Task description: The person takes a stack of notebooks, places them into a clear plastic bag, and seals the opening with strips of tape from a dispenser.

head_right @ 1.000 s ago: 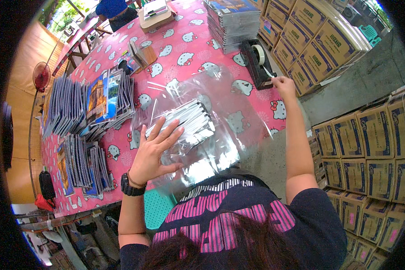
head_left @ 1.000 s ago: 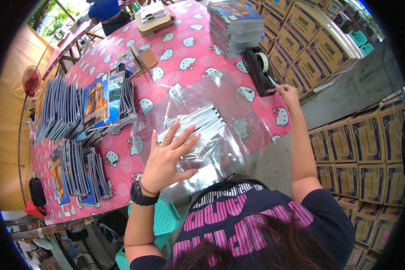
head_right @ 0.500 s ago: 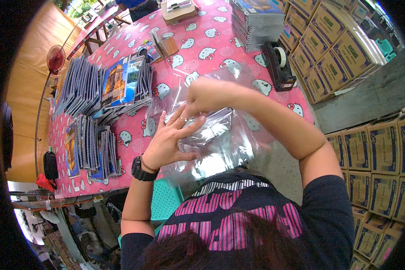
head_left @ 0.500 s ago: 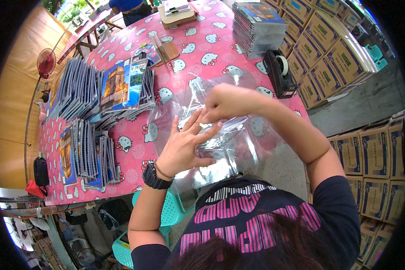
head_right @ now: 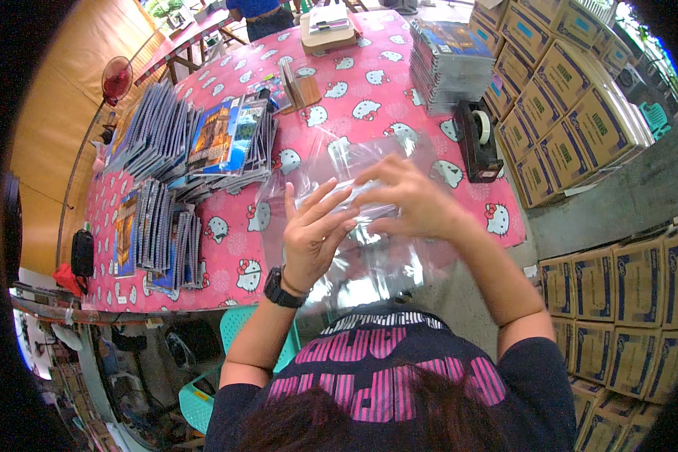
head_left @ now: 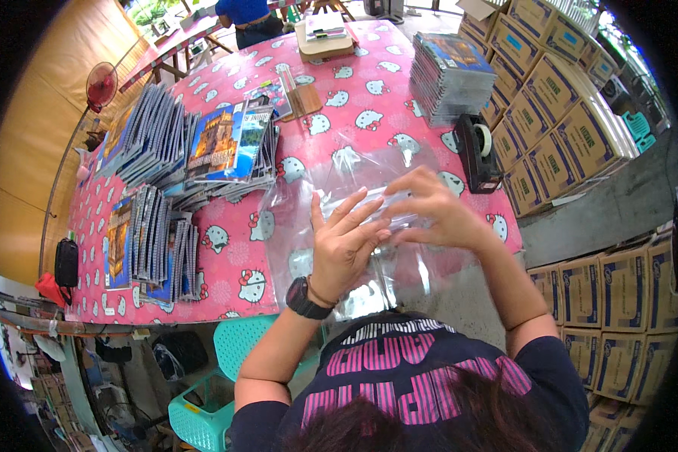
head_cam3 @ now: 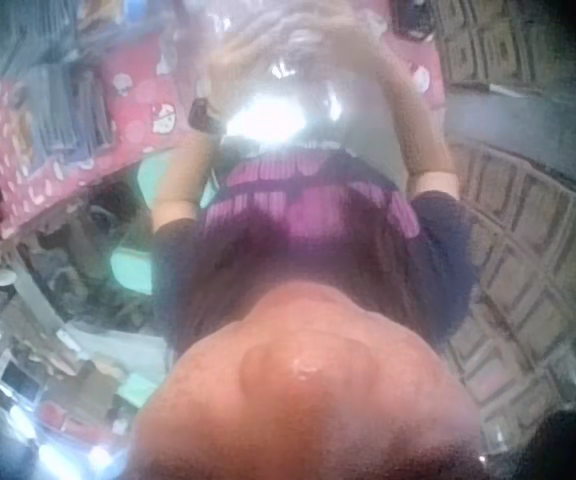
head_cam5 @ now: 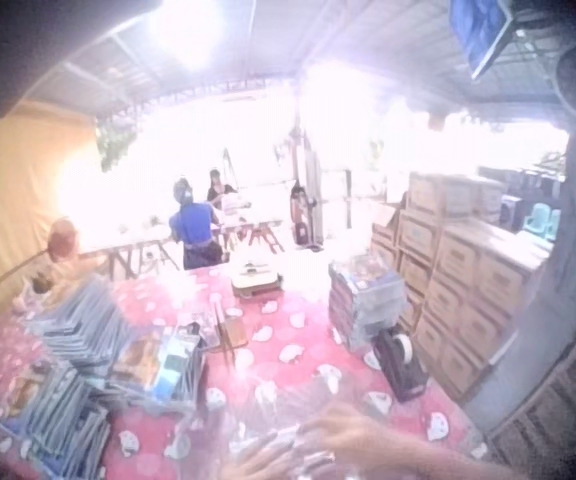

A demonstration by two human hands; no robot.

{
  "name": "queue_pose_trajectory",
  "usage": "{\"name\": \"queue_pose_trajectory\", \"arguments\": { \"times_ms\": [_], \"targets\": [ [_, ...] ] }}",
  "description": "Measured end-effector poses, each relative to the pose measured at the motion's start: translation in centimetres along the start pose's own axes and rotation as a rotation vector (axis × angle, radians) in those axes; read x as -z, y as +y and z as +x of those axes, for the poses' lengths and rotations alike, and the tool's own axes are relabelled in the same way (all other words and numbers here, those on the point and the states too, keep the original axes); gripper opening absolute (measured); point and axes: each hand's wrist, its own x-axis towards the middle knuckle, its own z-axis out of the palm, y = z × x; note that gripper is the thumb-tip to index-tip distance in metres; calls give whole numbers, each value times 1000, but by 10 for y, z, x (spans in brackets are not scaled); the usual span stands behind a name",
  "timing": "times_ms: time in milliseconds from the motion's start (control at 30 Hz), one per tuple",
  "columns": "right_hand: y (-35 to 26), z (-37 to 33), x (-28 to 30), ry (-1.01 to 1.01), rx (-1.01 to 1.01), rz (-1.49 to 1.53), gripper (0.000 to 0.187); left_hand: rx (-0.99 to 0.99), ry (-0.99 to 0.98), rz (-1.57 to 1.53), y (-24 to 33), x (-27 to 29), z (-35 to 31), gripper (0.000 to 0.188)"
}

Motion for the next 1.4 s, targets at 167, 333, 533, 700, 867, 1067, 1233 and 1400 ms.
{"name": "queue_pose_trajectory", "arguments": {
  "times_ms": [167, 333, 533, 700, 867, 1067, 1233, 1400],
  "targets": [
    [-9, 5, 7, 440, -121, 348, 9, 400, 362, -165, -11, 36, 42, 33],
    [38, -8, -13, 217, -536, 273, 68, 522, -448, -500, -73, 16, 31, 33],
    [58, 12, -23, -179, -658, 468, 33, 464, 113, -612, -49, 31, 47, 31],
    [56, 28, -38, -211, -539, 463, 20, 652, -283, -434, -76, 20, 0, 30],
    [40, 14, -15, -340, -155, 57, 43, 85, -128, -161, -51, 25, 7, 52],
    [12, -8, -18, -292, 32, -155, 49, -54, -222, 69, -43, 20, -26, 44],
    [20, -16, -40, 0, 115, -51, 25, 40, -2, 95, -14, 14, -12, 24],
    [13, -9, -37, -6, 123, -139, 19, 43, -100, 196, -10, 8, -2, 20]
  ]
}}
